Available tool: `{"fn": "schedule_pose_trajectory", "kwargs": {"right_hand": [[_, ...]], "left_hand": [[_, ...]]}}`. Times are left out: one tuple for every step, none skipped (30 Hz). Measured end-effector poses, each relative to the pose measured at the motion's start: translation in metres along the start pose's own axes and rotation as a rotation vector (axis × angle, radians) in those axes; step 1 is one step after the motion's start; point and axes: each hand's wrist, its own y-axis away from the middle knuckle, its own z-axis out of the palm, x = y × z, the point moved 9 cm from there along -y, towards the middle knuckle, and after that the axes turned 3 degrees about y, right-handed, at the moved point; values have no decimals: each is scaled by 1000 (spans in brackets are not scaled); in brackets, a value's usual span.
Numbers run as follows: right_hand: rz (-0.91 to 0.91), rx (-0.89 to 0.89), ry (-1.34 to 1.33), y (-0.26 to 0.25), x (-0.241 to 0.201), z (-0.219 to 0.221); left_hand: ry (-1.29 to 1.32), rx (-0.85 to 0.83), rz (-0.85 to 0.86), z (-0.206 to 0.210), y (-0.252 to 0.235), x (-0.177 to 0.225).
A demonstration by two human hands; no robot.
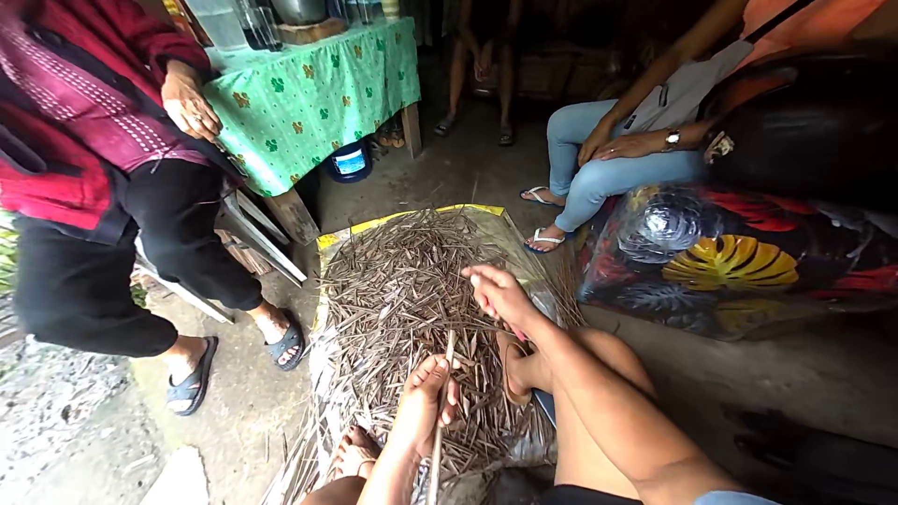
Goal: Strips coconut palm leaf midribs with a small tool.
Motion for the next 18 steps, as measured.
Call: {"fn": "schedule_pose_trajectory", "kwargs": {"right_hand": [[-11, -105, -3, 10, -4, 14], [-31, -190, 12, 20, -6, 27], [-58, -245, 38, 28, -8, 36], [-89, -271, 70, 33, -9, 43], [-118, -281, 100, 35, -10, 48], [-138, -274, 111, 35, -8, 49], [-149, -257, 99, 34, -6, 50], [-156, -240, 73, 32, -4, 49], [-156, -222, 47, 30, -3, 49], [-153, -193, 27, 28, -1, 47], [-142, -141, 9, 25, 1, 42], [-123, -76, -19, 20, 3, 35], [-87, -15, -66, 15, 5, 27], [-51, 38, -133, 11, 7, 18], [-25, 73, -208, 7, 8, 11], [-1, 100, -281, 5, 11, 6], [24, 108, -342, 4, 14, 4], [47, 87, -386, 4, 16, 5]], "left_hand": [[12, 9, 9, -3, 0, 2], [22, 17, 15, -5, 0, 4], [26, 21, 17, -5, 0, 5], [26, 22, 19, -6, 0, 4], [22, 21, 22, -5, 0, 3], [16, 18, 27, -4, 0, 2], [8, 14, 30, -3, 0, 0], [4, 13, 34, -2, -1, -1], [6, 13, 35, -2, -1, -1], [10, 12, 30, -2, -1, -2], [8, 9, 19, -1, 0, -4], [0, 3, 2, 1, 1, -6], [-9, -9, -15, 4, 2, -10], [-19, -23, -27, 7, 3, -14], [-25, -31, -33, 8, 4, -17], [-28, -33, -34, 9, 4, -19], [-36, -28, -30, 9, 4, -19], [-37, -20, -17, 7, 4, -17]]}}
